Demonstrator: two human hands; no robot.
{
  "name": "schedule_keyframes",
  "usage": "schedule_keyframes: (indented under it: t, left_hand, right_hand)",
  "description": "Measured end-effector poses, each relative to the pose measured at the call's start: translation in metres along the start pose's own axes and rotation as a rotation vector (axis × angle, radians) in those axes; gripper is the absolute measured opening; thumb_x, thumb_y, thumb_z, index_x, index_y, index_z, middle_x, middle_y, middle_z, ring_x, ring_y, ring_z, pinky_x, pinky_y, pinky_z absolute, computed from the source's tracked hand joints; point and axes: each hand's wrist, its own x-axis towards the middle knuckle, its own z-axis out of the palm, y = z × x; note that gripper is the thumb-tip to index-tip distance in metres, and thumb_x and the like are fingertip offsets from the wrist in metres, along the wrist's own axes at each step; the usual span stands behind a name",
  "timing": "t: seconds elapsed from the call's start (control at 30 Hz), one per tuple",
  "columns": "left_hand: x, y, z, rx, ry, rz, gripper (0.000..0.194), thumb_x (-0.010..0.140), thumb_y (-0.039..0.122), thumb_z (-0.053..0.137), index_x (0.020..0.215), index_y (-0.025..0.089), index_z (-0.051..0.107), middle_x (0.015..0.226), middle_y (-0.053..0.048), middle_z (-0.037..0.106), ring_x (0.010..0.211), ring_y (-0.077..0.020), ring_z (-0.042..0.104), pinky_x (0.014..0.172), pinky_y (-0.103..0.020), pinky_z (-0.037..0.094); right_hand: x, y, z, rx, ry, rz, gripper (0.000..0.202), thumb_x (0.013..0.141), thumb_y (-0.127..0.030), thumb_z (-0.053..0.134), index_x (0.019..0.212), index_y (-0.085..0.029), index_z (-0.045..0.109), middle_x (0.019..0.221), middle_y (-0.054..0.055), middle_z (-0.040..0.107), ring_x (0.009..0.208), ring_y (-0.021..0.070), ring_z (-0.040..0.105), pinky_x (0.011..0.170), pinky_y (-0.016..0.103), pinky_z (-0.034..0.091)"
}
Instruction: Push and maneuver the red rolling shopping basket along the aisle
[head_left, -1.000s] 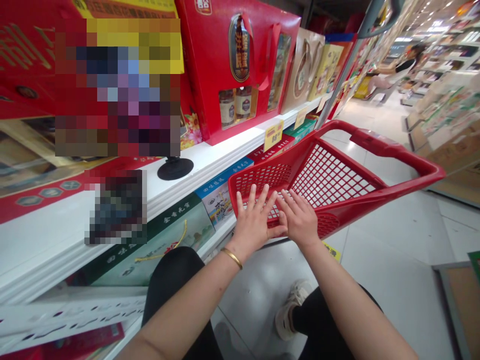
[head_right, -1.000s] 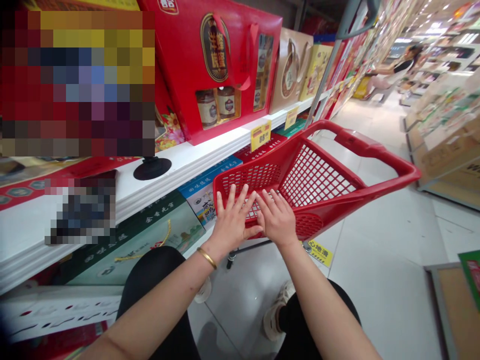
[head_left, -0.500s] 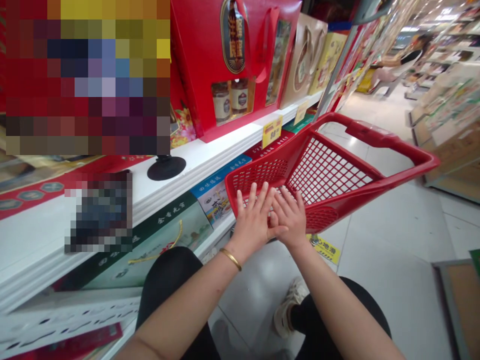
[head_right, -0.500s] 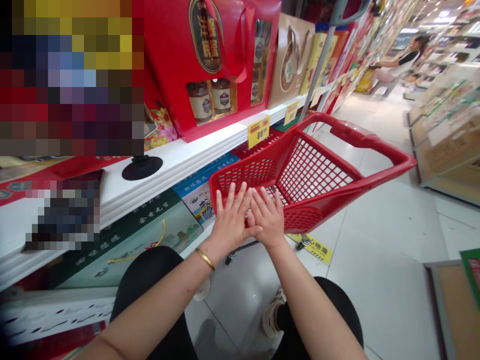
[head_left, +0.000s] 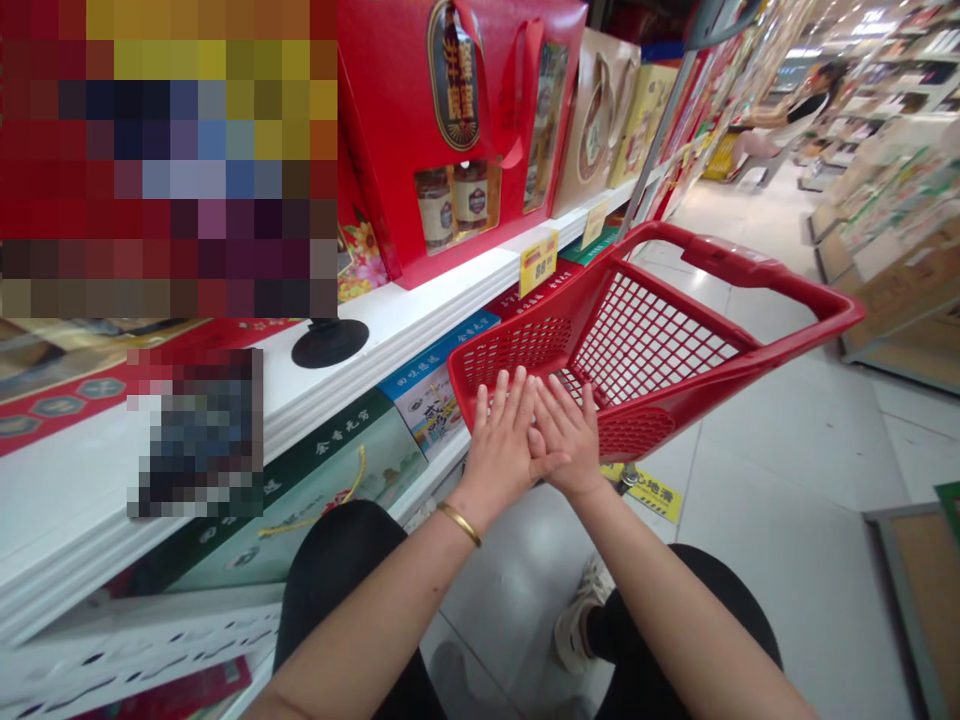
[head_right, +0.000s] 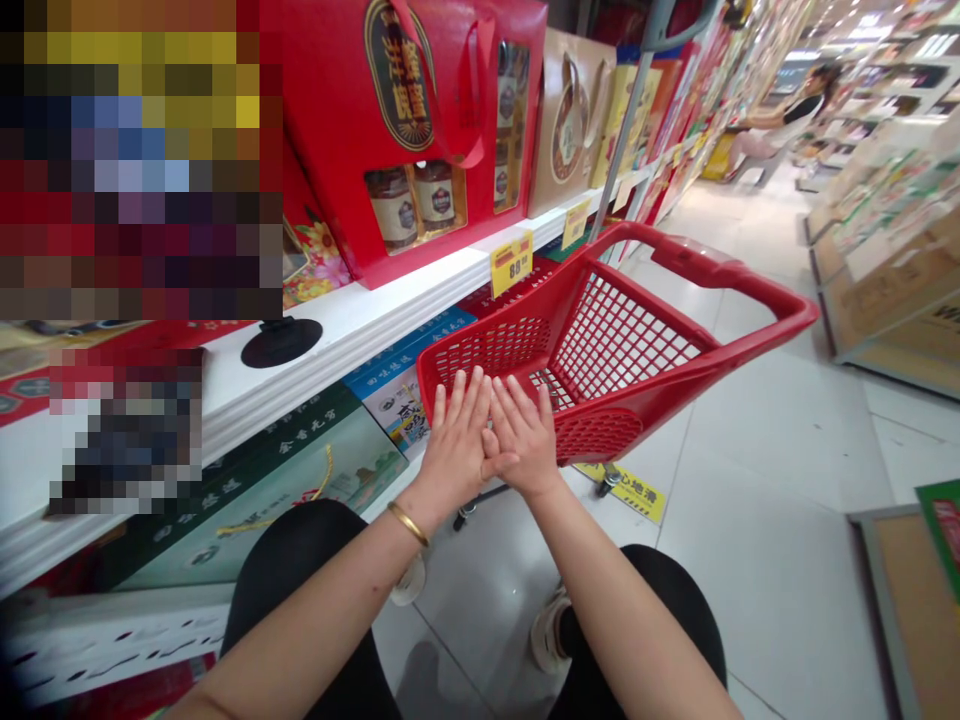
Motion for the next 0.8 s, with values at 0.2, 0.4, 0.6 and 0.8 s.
schedule_keyframes:
  t: [0.2, 0.4, 0.6, 0.8]
  left_hand:
    - [-0.002, -0.003, 0.0, -0.021, 0.009, -0.006, 0.106, 0.094, 0.083, 0.026, 0.166, 0.007, 0.01, 0.174, -0.018, 0.011, 0.162, -0.0336, -0.002, 0.129, -0.061, 0.009]
    - [-0.006, -0.007, 0.0, -0.04, 0.0, -0.001, 0.112, 0.09, 0.087, 0.022, 0.166, 0.006, 0.01, 0.173, -0.019, 0.011, 0.162, -0.0331, -0.002, 0.129, -0.058, 0.012]
    - [-0.011, -0.01, -0.003, -0.067, -0.008, -0.007, 0.113, 0.088, 0.088, 0.022, 0.166, 0.006, 0.013, 0.174, -0.019, 0.011, 0.162, -0.0329, -0.003, 0.13, -0.055, 0.014]
    - [-0.011, -0.01, -0.004, -0.078, 0.001, -0.007, 0.112, 0.089, 0.087, 0.023, 0.166, 0.007, 0.012, 0.173, -0.02, 0.013, 0.162, -0.0323, -0.002, 0.129, -0.056, 0.016]
  right_hand:
    - [-0.002, 0.018, -0.01, -0.027, -0.039, 0.013, 0.06, 0.101, -0.04, 0.049, 0.158, -0.022, 0.04, 0.149, 0.01, 0.06, 0.146, 0.0277, 0.049, 0.131, 0.06, 0.008]
    - [-0.007, 0.05, -0.02, -0.019, 0.007, 0.042, 0.04, 0.1, -0.027, 0.053, 0.138, -0.02, 0.062, 0.135, 0.008, 0.071, 0.131, 0.0219, 0.064, 0.123, 0.044, 0.038]
    - [-0.002, 0.046, -0.053, 0.17, 0.296, 0.201, 0.028, 0.101, -0.035, 0.052, 0.096, -0.022, 0.077, 0.087, 0.005, 0.078, 0.084, 0.019, 0.073, 0.081, 0.032, 0.057]
    - [0.007, 0.032, -0.068, 0.164, 0.118, 0.302, 0.029, 0.093, -0.031, 0.061, 0.119, -0.021, 0.072, 0.077, 0.001, 0.072, 0.066, 0.0159, 0.065, 0.067, 0.029, 0.052]
